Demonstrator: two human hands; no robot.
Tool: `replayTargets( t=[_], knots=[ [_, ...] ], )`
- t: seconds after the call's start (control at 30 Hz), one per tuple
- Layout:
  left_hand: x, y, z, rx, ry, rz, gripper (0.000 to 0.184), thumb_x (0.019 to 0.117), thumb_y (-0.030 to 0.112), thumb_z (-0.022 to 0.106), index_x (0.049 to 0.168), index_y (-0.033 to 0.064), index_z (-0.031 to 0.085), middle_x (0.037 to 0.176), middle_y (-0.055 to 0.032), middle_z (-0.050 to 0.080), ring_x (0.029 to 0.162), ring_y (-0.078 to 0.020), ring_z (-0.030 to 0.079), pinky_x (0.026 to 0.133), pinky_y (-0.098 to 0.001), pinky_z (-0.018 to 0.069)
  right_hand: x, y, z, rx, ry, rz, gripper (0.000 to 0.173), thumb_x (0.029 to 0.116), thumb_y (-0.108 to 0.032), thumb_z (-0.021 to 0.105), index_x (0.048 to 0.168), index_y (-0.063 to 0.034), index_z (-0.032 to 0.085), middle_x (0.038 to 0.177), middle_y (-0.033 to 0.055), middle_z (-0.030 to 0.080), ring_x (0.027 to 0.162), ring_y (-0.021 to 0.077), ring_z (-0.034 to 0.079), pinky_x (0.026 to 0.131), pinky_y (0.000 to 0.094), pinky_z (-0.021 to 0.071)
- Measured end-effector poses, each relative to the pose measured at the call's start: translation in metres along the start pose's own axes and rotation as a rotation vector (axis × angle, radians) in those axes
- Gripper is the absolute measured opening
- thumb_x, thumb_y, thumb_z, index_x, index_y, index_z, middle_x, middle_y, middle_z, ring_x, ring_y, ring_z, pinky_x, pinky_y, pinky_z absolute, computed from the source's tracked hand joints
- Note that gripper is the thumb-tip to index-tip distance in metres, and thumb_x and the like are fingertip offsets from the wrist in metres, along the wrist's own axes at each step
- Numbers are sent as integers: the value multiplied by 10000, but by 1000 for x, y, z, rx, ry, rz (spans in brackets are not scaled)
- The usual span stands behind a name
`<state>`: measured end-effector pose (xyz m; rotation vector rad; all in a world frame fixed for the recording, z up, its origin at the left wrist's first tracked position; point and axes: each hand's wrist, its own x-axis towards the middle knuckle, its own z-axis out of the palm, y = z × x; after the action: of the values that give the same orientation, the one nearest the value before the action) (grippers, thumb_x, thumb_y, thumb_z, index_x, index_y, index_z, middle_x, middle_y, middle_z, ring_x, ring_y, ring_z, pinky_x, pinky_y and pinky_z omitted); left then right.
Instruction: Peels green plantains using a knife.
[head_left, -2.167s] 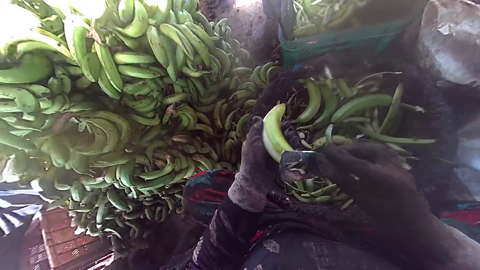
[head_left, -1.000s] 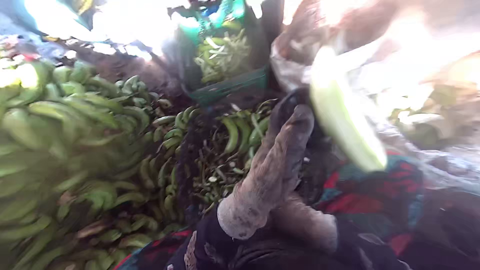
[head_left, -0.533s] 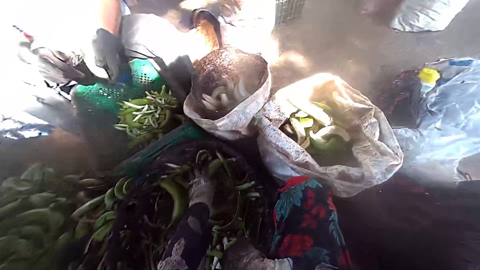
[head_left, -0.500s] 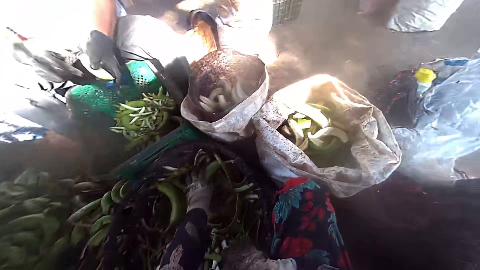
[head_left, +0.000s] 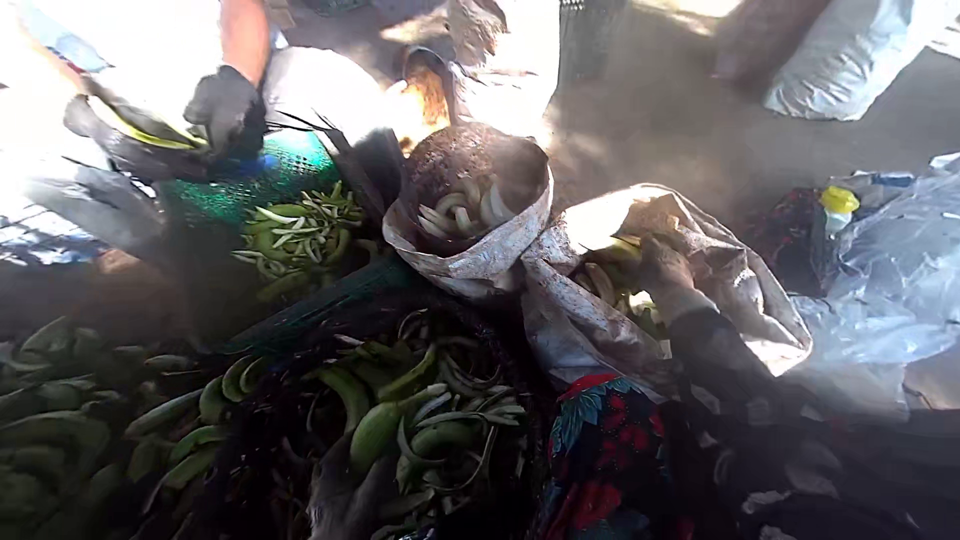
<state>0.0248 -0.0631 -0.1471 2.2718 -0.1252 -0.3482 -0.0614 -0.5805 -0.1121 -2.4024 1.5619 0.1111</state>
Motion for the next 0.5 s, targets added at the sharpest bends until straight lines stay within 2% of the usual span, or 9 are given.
replayTargets(
  t=[0.07,0.13,0.23,0.3,0.33,0.37,0.4,0.43,0.5],
  knots=[
    [-21,-4,-10,-173,94,-6,807,746,237,809,1406,-62,453,1298,-272,578,1165,-299,600,987,-476,502,-16,-8,-6,52,-7,30,482,1020,-375,583,1426,-115,564,1418,266,558,1341,496,487,1037,728,373],
    [-38,-9,-19,-280,147,10,783,754,137,805,1396,-89,418,1220,-211,615,1069,-157,640,928,-339,550,-40,-12,-5,75,141,29,374,1078,-286,454,1380,-99,571,1335,249,630,1259,466,582,991,678,441],
    [-59,-9,-33,-351,158,-42,750,843,227,754,1399,-107,376,1138,-136,614,970,-54,644,866,-263,561,-75,-22,-25,149,146,-17,386,1084,-241,492,1380,5,531,1294,312,620,1244,482,585,1026,634,433],
    [-66,-17,-35,-496,166,-85,747,920,385,674,1414,-79,361,1151,-98,613,980,-68,650,869,-286,571,-65,-8,-7,176,275,-113,418,1002,-271,633,1352,-44,600,1242,313,644,1166,511,609,978,690,447],
    [-66,-25,-35,-601,168,-84,793,947,510,632,1424,-63,362,1196,-101,621,1031,-106,660,897,-318,576,-64,-9,-8,145,260,-116,450,999,-316,636,1370,-63,604,1268,299,639,1168,502,611,967,693,454],
    [-67,-29,-35,-697,168,-91,812,971,585,558,1445,-43,361,1248,-108,617,1089,-133,653,932,-343,568,-73,-19,-31,101,49,-54,524,1040,-345,575,1488,-81,503,1437,281,538,1319,485,515,1058,674,394],
    [-70,-25,-35,-793,170,-122,784,1004,587,464,1482,-22,342,1286,-104,602,1123,-132,641,949,-342,560,-79,-30,-47,81,-107,11,583,1055,-359,548,1555,-92,414,1546,267,429,1420,472,410,1117,660,334],
    [-72,-15,-37,-937,189,-152,664,1043,520,412,1454,1,367,1216,-93,627,1055,-146,671,897,-354,586,-80,-38,-53,74,-163,62,615,1050,-374,558,1573,-100,387,1588,255,378,1466,459,354,1146,649,302],
    [-77,10,-53,-1139,196,-123,433,1102,362,284,1377,54,416,1128,-81,656,986,-190,697,849,-398,606,-63,-37,-30,27,-109,82,648,1023,-420,586,1548,-81,415,1579,247,401,1467,450,360,1145,651,301]
  ],
)
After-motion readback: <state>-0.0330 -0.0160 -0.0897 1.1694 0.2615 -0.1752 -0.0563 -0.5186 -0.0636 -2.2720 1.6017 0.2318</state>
